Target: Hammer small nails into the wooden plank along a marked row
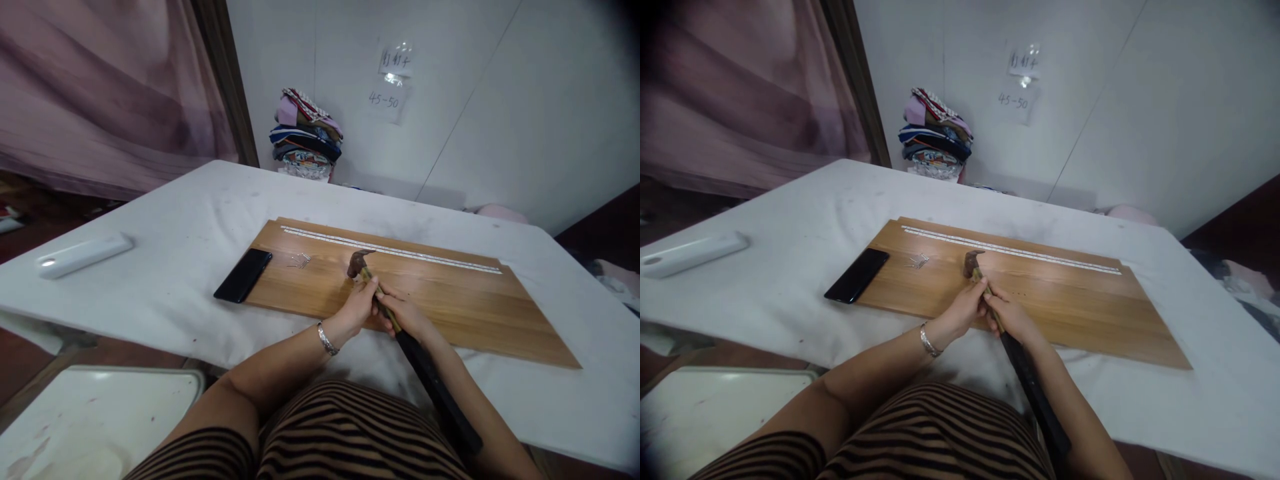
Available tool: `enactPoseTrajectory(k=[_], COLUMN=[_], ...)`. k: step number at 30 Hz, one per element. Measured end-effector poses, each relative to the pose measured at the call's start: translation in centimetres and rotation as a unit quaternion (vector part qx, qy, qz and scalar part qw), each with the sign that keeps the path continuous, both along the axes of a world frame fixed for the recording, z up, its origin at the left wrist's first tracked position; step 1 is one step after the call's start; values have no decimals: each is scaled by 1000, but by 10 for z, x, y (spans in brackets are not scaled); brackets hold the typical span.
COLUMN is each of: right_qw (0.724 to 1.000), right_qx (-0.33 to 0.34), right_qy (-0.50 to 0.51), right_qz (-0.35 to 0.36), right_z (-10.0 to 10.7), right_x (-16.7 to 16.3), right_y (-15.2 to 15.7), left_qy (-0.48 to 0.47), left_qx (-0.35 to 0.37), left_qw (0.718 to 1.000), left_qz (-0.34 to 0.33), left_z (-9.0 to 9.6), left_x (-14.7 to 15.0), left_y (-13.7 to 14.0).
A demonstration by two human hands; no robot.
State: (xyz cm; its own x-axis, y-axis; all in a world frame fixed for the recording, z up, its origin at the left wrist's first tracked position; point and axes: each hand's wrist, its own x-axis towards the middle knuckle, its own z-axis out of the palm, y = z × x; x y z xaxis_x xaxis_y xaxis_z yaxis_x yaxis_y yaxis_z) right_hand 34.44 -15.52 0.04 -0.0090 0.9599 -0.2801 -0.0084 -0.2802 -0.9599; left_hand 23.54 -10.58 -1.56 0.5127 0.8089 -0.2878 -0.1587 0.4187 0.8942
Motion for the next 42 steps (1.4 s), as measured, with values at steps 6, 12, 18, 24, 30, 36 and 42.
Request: enactPoseTrajectory(k=[6,12,18,24,30,36,42], right_qw=[1000,1000,1000,1000,1000,1000,1000], right_qx=[-8,-9,2,-8,-4,2,-11], right_qy=[-1,-3,-13,-5,-3,1,0], right_qz=[-1,-3,4,-5,-2,-1,-3], right_z=[-5,-5,3,-5,1,1,-5], right_x=[0,-1,-1,0,-1,-1,-1], right_y=[0,-1,0,-1,0,-1,-2], left_qy=[7,16,8,1,8,5,1], left_qx=[-11,-13,-3,-11,-7,2,-6], left_qw=[1000,1000,1000,1000,1000,1000,1000], left_qz=[0,0,-5,-4,-9,-11,-3], left_z=[-1,0,1,-7,0,-2,-5], left_x=[-1,-2,1,1,0,0,-1], left_y=[0,-1,2,1,2,1,-1])
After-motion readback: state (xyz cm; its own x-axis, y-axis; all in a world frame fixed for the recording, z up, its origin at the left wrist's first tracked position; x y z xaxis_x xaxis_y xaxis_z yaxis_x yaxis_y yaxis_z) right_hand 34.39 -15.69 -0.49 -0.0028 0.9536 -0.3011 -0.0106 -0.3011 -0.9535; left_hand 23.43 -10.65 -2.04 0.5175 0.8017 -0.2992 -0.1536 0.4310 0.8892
